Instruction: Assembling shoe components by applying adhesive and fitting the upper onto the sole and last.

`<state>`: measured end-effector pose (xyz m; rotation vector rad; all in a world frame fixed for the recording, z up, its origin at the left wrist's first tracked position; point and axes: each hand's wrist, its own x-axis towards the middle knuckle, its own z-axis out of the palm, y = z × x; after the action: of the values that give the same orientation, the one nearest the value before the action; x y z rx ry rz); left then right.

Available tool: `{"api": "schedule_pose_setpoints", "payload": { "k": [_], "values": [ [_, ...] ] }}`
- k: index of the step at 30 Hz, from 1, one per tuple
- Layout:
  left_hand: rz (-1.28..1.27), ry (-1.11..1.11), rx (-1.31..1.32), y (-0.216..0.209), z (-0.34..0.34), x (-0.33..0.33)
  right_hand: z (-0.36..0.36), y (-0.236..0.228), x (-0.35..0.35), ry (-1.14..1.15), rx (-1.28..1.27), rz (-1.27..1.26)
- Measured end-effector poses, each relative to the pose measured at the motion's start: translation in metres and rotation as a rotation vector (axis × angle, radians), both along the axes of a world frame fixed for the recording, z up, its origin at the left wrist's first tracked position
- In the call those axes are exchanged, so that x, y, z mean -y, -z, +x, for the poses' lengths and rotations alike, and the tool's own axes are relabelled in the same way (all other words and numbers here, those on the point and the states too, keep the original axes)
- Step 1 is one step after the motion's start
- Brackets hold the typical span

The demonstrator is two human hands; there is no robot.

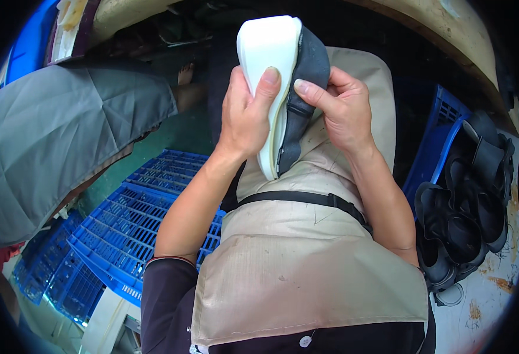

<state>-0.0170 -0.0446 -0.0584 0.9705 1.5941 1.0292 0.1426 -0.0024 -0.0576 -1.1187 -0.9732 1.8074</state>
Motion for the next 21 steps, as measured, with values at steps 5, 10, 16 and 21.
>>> {"api": "schedule_pose_setpoints", "payload": {
  "k": [5, 10, 16, 21],
  "values": [
    [0.036, -0.042, -0.067, 0.0, 0.002, 0.002, 0.0, -0.005, 0.009, -0.073, 0.085, -0.021],
    [0.008, -0.056, -0.044, -0.001, -0.007, 0.005, 0.021, -0.016, 0.018, -0.431, 0.3, -0.068],
    [-0.002, -0.058, -0.023, 0.001, -0.007, 0.007, 0.012, -0.018, 0.037, -0.504, 0.471, -0.082],
    [0.017, -0.061, -0.05, 0.005, -0.001, 0.01, 0.002, -0.011, 0.047, -0.43, 0.48, -0.085]
  ]
}}
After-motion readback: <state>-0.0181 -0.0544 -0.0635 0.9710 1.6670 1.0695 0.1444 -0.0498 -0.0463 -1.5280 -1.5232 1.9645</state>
